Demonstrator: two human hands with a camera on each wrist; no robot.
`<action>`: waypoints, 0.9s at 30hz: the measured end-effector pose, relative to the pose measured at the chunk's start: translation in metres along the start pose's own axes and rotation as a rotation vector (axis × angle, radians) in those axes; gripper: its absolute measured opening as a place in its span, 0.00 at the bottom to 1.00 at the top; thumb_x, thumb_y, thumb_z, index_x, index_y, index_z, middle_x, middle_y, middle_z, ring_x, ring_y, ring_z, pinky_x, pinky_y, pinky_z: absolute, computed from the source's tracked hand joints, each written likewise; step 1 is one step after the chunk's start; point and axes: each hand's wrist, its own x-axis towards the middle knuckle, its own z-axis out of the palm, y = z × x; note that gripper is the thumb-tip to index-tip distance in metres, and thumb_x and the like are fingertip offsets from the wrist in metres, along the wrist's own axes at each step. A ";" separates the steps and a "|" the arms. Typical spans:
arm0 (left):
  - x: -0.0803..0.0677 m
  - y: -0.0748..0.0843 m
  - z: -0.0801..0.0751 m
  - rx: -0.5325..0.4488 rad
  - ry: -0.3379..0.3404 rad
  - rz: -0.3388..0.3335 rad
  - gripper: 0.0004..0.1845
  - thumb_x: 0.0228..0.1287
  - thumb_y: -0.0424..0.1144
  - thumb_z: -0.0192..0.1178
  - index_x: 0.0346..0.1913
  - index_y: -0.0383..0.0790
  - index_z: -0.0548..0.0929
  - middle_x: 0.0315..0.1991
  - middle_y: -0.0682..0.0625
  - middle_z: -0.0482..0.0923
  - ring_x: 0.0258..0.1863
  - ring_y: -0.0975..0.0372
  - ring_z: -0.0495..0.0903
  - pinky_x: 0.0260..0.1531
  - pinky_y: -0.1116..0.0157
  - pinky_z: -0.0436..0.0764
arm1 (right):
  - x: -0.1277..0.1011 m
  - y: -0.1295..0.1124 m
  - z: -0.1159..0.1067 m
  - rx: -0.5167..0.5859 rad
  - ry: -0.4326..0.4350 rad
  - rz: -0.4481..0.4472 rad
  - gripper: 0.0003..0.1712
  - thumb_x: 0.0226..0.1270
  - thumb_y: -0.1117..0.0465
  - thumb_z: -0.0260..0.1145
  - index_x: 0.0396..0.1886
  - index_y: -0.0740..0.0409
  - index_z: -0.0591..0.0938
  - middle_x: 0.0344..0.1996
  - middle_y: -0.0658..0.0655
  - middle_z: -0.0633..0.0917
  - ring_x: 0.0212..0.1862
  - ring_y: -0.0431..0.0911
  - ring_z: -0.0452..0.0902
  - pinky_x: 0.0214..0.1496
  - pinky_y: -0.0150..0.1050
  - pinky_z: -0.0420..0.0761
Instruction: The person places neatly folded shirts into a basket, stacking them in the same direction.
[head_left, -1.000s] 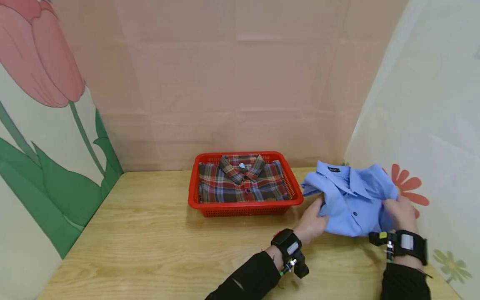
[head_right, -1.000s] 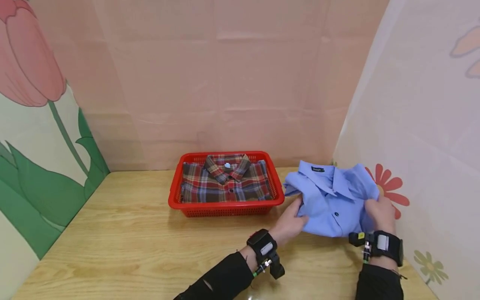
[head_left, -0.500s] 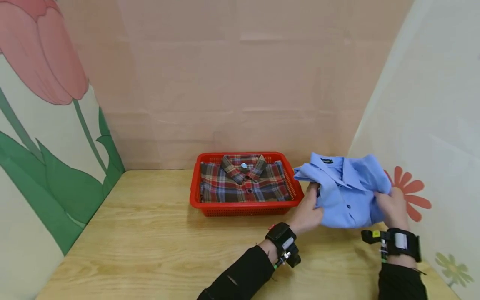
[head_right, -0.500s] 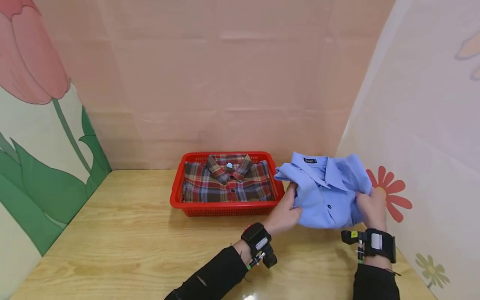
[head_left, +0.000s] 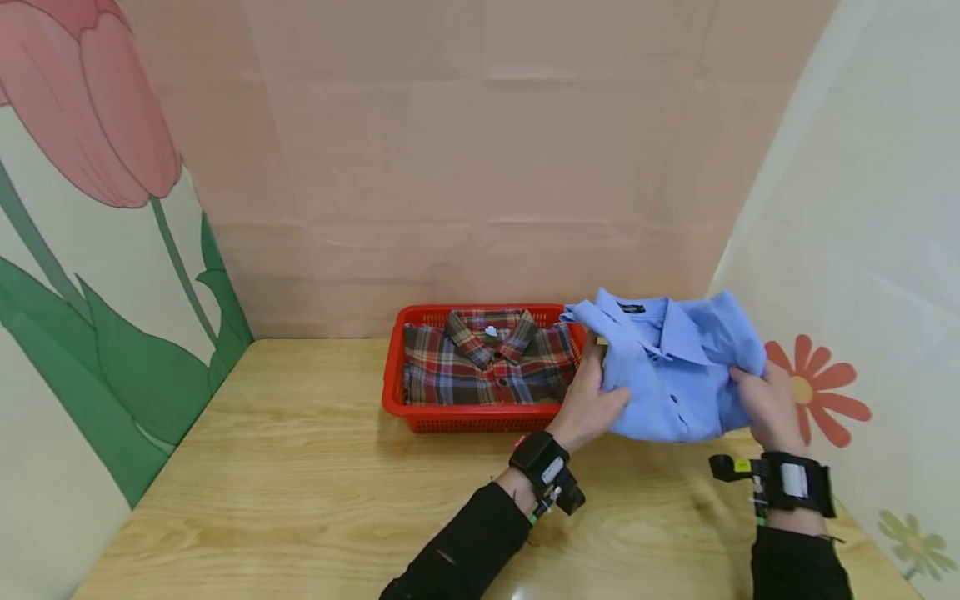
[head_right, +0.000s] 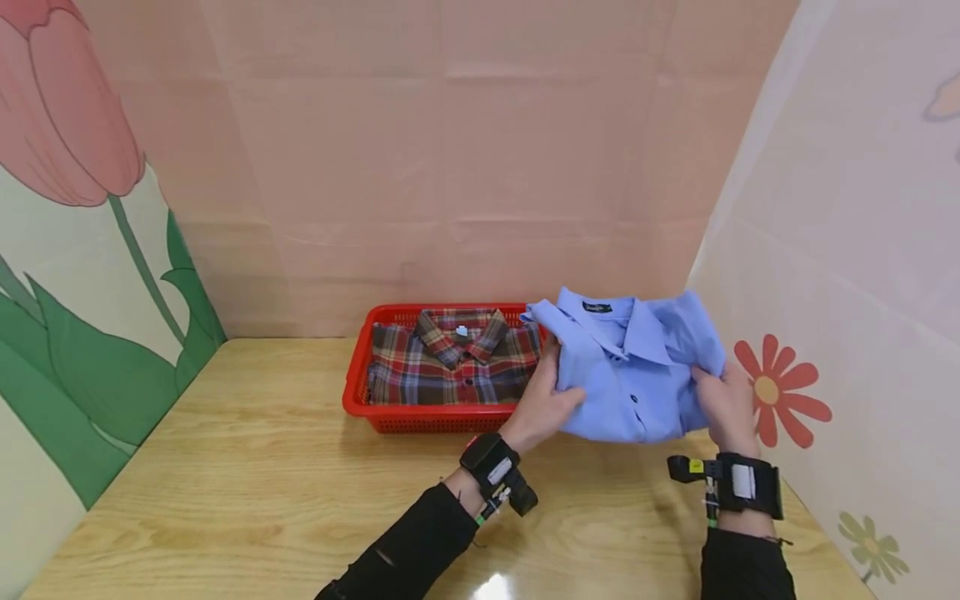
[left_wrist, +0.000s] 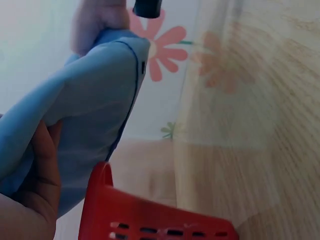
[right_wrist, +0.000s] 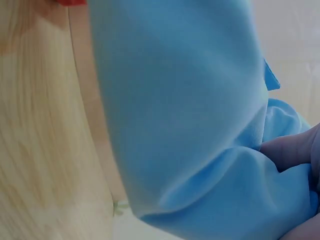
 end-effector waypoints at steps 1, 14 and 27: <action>0.000 0.002 -0.003 0.006 0.000 -0.003 0.48 0.61 0.36 0.58 0.78 0.61 0.43 0.79 0.63 0.34 0.74 0.65 0.54 0.68 0.63 0.63 | -0.001 -0.003 0.001 0.012 -0.002 0.000 0.32 0.77 0.50 0.49 0.68 0.72 0.66 0.65 0.72 0.68 0.60 0.63 0.65 0.65 0.67 0.64; 0.004 0.005 -0.047 -0.198 -0.006 -0.102 0.45 0.69 0.35 0.56 0.76 0.70 0.41 0.77 0.60 0.50 0.73 0.64 0.58 0.70 0.59 0.62 | -0.016 -0.036 0.013 0.201 -0.153 -0.056 0.41 0.75 0.43 0.52 0.79 0.56 0.53 0.73 0.68 0.57 0.69 0.64 0.56 0.69 0.69 0.57; -0.005 -0.008 -0.088 -0.227 0.071 -0.214 0.37 0.70 0.33 0.53 0.77 0.57 0.53 0.72 0.47 0.63 0.67 0.54 0.68 0.66 0.53 0.68 | -0.024 -0.052 0.041 0.277 -0.285 -0.120 0.35 0.73 0.43 0.56 0.71 0.56 0.62 0.66 0.62 0.63 0.62 0.50 0.64 0.65 0.57 0.65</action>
